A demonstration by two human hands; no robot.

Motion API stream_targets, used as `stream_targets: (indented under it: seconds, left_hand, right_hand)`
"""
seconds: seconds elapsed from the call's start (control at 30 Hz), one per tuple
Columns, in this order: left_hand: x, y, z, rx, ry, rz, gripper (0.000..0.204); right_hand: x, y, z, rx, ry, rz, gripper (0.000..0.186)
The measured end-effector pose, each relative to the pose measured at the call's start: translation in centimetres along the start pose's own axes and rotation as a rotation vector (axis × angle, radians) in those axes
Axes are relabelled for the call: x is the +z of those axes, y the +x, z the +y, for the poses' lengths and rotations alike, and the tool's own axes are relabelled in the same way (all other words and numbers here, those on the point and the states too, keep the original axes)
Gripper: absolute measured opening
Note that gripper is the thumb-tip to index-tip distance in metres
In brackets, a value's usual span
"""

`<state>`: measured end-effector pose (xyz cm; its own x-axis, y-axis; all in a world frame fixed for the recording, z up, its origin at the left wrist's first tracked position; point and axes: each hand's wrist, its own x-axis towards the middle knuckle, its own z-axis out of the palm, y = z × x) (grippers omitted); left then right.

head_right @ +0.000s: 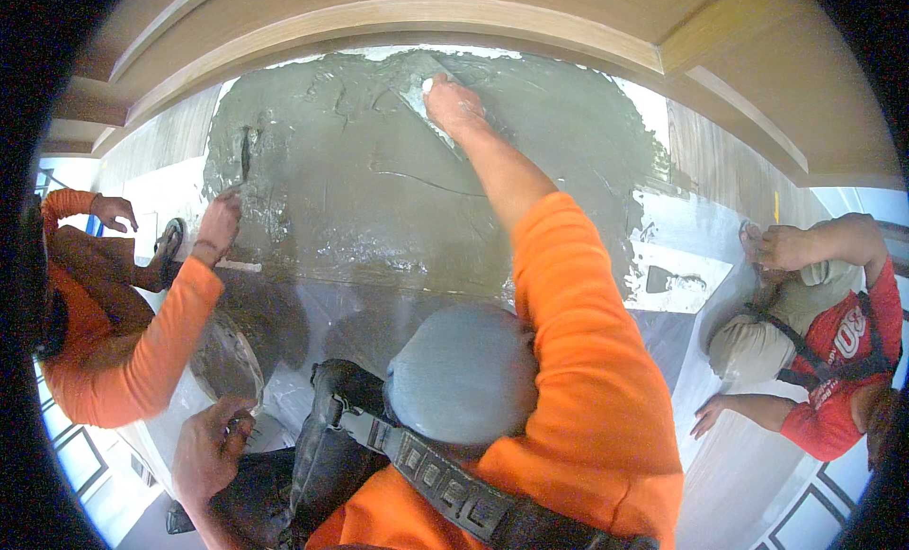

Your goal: The person applies wet cement to a floor surface using a trowel, smoothing and leveling the material. Two other workers are also applying cement nearby.

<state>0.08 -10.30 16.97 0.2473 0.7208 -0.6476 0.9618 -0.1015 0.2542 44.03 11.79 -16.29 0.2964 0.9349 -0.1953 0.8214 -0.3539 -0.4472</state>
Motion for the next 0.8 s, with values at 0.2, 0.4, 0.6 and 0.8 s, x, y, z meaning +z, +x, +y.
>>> stream_targets:
  seconds: [0.2, 0.4, 0.6, 0.8]
  left_hand:
    - [0.4, -0.5, -0.5, 0.019, 0.041, 0.014, 0.025]
    - [0.0, -0.7, 0.1, 0.044, 0.05, 0.036, 0.024]
    - [-0.2, -0.6, 0.7, 0.009, 0.059, -0.013, 0.025]
    - [0.2, -0.3, 0.6, -0.013, 0.021, -0.021, 0.026]
  right_hand:
    - [-0.4, 0.7, 4.7, 0.094, -0.015, 0.021, 0.046]
    - [-2.1, -2.6, 11.4, 0.288, 0.007, 0.172, 0.044]
    - [-1.1, -2.3, 4.4, 0.116, 0.07, 0.052, 0.051]
    - [0.6, 1.4, 0.1, 0.064, 0.072, -0.012, 0.048]
